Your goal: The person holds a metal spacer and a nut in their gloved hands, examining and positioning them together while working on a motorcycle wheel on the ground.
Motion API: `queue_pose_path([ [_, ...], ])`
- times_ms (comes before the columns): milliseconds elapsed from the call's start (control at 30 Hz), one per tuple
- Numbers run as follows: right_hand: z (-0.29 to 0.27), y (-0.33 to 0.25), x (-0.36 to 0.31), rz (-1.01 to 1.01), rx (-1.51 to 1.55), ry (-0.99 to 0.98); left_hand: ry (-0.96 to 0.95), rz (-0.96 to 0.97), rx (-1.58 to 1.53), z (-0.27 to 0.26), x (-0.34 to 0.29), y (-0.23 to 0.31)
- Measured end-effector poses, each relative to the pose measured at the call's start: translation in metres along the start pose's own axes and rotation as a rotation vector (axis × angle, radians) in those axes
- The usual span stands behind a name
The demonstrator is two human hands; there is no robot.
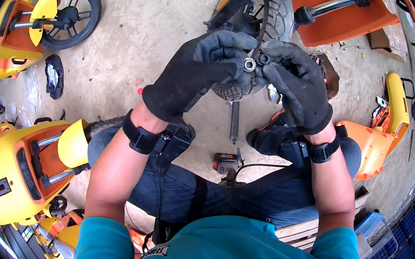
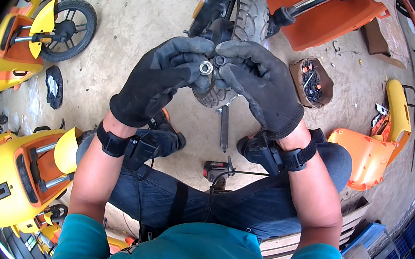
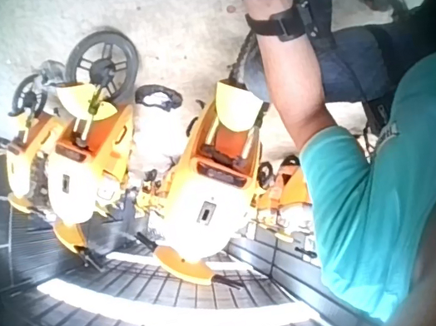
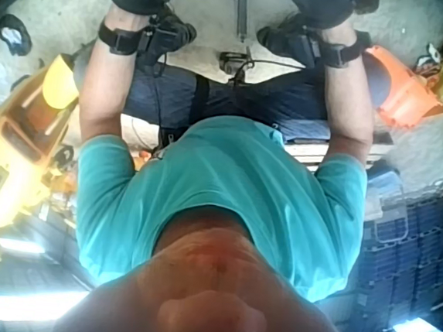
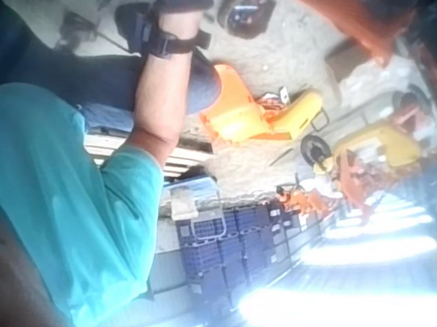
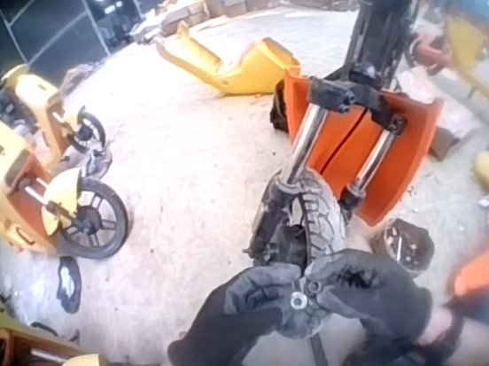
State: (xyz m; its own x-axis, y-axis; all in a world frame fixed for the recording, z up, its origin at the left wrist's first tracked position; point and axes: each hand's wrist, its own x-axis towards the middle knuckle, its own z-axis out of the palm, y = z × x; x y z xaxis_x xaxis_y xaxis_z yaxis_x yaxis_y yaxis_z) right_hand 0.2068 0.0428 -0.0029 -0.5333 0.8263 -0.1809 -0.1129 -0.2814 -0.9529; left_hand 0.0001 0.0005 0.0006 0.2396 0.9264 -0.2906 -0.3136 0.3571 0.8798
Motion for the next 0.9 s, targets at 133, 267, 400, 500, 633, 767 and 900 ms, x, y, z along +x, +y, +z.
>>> queue_pose_path([
  [133,0.0000,0.0005,0.0000,-0.006,-0.031,-0.004,-0.018,0.015,-0.048,-0.0005,-0.0007,-0.0003],
  [267,0.0019,0.0035,0.0002,-0.052,-0.099,0.015,-0.041,0.026,-0.079,-0.0021,-0.0013,0.0001],
  [400,0.0016,0.0041,0.0011,-0.009,-0.062,0.003,-0.046,0.036,-0.072,-0.0034,-0.0013,-0.0005],
  [500,0.0029,0.0031,0.0012,0.014,-0.053,0.008,-0.063,0.051,-0.077,-0.0042,-0.0011,-0.0013],
  [633,0.0038,0.0018,0.0009,0.019,-0.050,0.021,-0.064,0.015,-0.110,-0.0037,-0.0014,0.0006],
  [767,0.0008,0.0044,0.0018,0.018,-0.071,0.015,-0.040,-0.001,-0.086,-0.0025,-0.0011,0.0022],
  [900,0.0021,0.0037,0.0019,0.012,-0.071,0.013,-0.038,-0.010,-0.081,-0.0024,-0.0016,0.0030],
])
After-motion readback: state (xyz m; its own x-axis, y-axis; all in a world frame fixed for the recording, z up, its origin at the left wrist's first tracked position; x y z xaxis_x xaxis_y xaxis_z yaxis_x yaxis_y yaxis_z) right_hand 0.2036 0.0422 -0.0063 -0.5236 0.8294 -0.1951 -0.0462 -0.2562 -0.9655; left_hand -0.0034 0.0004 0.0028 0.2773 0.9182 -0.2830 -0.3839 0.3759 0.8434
